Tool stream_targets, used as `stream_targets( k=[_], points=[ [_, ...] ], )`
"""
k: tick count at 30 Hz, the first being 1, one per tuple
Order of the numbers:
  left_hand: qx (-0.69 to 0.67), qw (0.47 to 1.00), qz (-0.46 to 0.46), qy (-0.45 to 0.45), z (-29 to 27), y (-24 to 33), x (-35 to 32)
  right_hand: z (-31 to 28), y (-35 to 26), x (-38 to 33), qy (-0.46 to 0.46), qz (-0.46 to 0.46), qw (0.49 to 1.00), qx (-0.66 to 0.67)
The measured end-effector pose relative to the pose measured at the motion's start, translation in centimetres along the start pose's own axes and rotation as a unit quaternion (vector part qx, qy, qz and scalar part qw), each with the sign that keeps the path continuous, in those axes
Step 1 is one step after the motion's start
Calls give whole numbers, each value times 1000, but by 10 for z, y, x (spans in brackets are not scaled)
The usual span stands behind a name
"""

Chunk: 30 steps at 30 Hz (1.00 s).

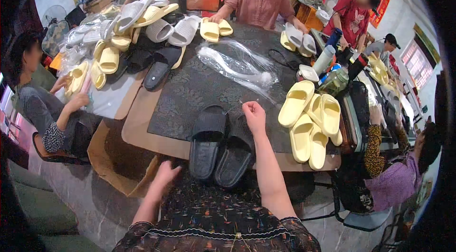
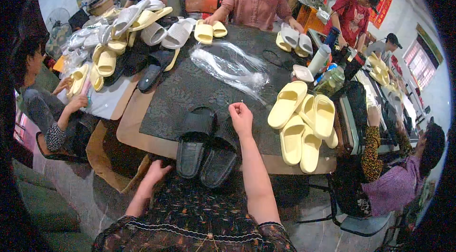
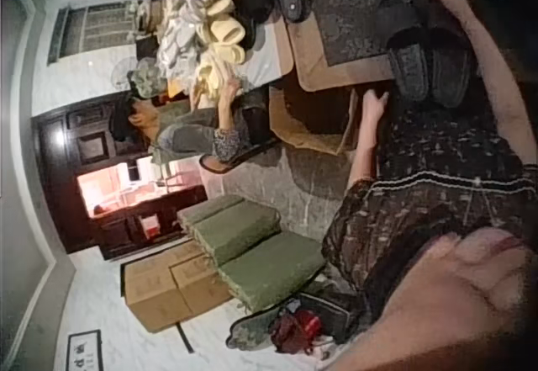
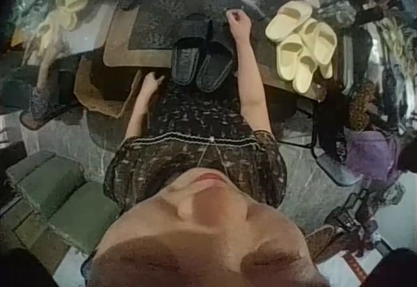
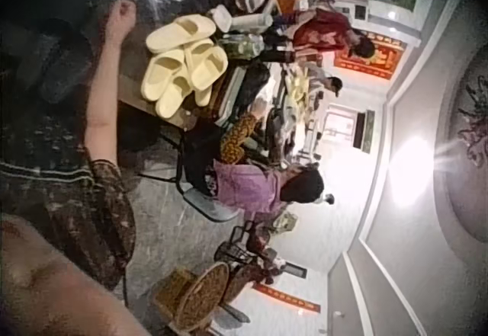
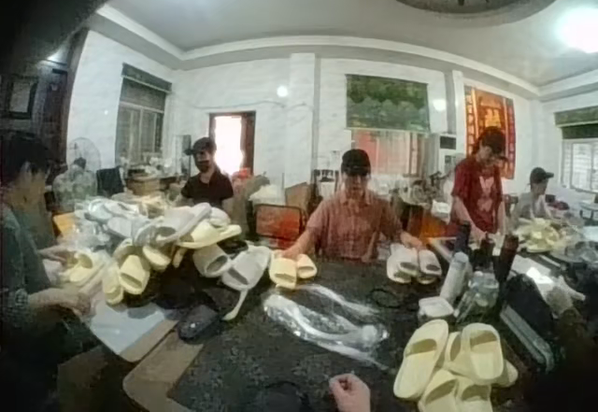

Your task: The person pairs slide sandals together by threading plastic fasteners through each pair and securing them by hand.

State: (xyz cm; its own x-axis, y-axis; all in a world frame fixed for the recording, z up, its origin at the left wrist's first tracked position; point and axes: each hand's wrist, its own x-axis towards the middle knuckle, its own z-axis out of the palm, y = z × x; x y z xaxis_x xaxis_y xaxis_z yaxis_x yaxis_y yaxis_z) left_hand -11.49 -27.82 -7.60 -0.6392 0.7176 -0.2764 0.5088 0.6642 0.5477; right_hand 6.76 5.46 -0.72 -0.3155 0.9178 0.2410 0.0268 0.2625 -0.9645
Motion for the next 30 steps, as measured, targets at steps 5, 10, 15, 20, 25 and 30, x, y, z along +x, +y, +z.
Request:
stream_targets(
  k=[5,10,15,20,25,30],
  points=[
    [-80,913,188,-353,-102,74,-17,1,-4,-1,-7,-18,999,25],
    [-379,865,288,-159,-109,151,20,1,-12,-5,-49,-44,996,67],
    [-320,884,336,52,-65,216,76,3,-13,-11,-70,-69,992,75],
    [-280,903,326,15,-15,226,106,2,-9,-11,-89,-40,993,66],
    [-264,886,352,143,0,215,108,2,-23,-12,-112,-54,992,9],
    [-349,887,287,91,2,218,114,-1,-51,-11,-27,-239,965,-108]
  ],
)
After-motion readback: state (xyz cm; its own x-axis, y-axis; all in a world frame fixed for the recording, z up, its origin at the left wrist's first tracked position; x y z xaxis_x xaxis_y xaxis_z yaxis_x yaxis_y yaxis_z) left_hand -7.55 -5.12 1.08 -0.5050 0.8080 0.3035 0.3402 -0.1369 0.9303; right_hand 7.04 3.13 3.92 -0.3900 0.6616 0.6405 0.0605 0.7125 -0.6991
